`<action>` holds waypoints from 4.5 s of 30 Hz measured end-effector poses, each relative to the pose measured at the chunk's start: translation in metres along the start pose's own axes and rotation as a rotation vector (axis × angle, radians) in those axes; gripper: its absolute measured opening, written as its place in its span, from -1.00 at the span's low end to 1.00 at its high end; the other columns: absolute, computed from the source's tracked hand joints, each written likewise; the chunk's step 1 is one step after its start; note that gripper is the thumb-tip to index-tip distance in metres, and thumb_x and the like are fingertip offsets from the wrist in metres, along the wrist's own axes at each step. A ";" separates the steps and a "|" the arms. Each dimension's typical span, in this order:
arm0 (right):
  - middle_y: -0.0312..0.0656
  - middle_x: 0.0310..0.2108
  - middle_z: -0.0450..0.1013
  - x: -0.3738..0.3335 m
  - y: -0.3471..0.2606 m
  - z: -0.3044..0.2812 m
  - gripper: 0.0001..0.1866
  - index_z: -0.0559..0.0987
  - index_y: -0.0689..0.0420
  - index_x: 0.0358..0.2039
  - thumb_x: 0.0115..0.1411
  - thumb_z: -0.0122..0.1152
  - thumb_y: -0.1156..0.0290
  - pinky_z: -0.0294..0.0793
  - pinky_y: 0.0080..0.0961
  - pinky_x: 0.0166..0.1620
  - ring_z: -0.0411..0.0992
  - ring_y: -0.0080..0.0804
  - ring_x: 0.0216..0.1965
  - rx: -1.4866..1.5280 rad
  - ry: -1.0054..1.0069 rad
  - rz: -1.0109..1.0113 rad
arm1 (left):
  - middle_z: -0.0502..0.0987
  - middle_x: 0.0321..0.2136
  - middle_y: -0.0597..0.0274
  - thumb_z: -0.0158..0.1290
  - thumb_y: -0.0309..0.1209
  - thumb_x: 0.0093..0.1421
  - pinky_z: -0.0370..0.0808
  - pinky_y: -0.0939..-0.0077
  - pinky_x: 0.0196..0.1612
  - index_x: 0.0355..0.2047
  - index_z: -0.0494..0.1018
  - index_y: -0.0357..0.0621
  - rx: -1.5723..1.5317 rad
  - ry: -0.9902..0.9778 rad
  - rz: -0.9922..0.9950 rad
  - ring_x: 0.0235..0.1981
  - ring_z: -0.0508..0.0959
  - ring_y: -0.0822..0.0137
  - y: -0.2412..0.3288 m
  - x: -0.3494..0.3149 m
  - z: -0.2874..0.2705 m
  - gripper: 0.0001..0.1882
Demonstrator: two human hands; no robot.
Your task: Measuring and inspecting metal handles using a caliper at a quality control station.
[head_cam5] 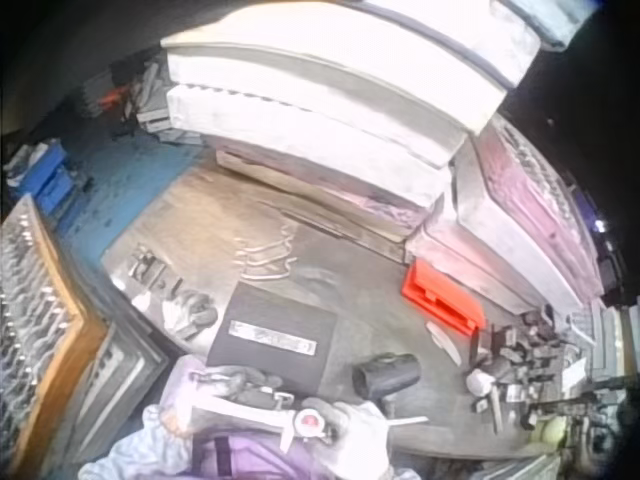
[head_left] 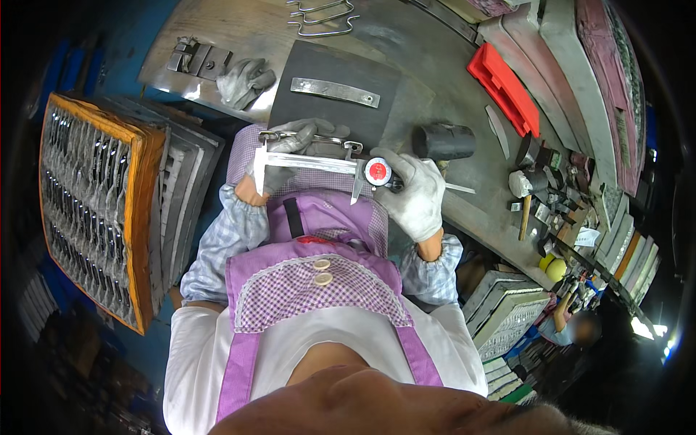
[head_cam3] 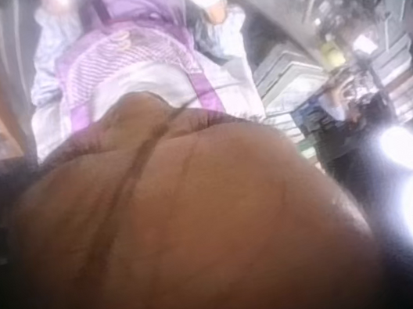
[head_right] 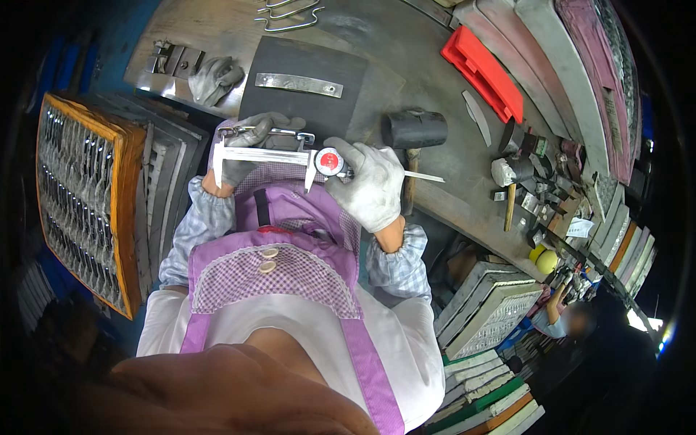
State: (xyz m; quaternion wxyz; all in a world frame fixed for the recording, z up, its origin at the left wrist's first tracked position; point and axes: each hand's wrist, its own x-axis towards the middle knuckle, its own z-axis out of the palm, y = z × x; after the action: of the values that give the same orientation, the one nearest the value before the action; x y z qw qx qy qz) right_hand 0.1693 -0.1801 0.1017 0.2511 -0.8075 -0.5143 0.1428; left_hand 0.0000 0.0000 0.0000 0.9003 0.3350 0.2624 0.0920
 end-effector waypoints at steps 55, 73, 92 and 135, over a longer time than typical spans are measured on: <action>-0.38 -0.52 0.43 0.005 0.019 -0.007 -0.44 0.63 -0.05 -0.15 -0.25 0.59 0.22 0.36 -0.37 -0.31 0.48 -0.39 -0.46 -0.197 0.172 -0.171 | 0.58 -0.43 0.38 0.19 -0.18 0.35 0.33 0.67 -0.41 -0.06 0.61 -0.38 0.690 0.377 0.108 -0.43 0.44 0.61 0.047 -0.043 -0.028 -0.57; -0.35 -0.52 0.43 0.007 0.017 -0.004 -0.47 0.62 -0.03 -0.16 -0.25 0.55 0.34 0.41 -0.35 -0.26 0.49 -0.35 -0.45 -0.171 0.170 -0.159 | 0.56 -0.65 0.13 0.04 -0.16 0.43 0.36 0.58 -0.71 -0.31 0.54 -0.39 0.729 0.380 0.236 -0.78 0.48 0.38 0.037 -0.039 -0.032 -0.57; -0.34 -0.50 0.44 0.010 0.012 -0.004 -0.47 0.64 -0.01 -0.16 -0.27 0.53 0.37 0.42 -0.32 -0.24 0.48 -0.31 -0.44 -0.158 0.192 -0.159 | 0.62 -0.35 0.39 0.18 -0.23 0.36 0.39 0.67 -0.29 -0.05 0.63 -0.31 0.623 0.448 0.168 -0.36 0.49 0.60 0.046 -0.047 -0.023 -0.64; -0.23 -0.47 0.49 0.004 0.024 -0.003 -0.50 0.65 0.04 -0.20 -0.28 0.53 0.37 0.37 -0.30 -0.26 0.49 -0.21 -0.42 -0.058 0.301 -0.099 | 0.65 -0.24 0.05 0.24 -0.52 0.18 0.57 0.36 -0.26 0.19 0.47 -0.10 0.911 0.364 0.215 -0.30 0.64 0.21 -0.021 -0.012 -0.088 -0.46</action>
State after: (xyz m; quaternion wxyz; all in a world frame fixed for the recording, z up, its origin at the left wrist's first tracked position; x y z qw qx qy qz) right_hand 0.1911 -0.1856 0.0911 0.3087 -0.8003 -0.5139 -0.0074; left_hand -0.0574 0.0283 -0.0648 0.5878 0.6976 0.3926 0.1173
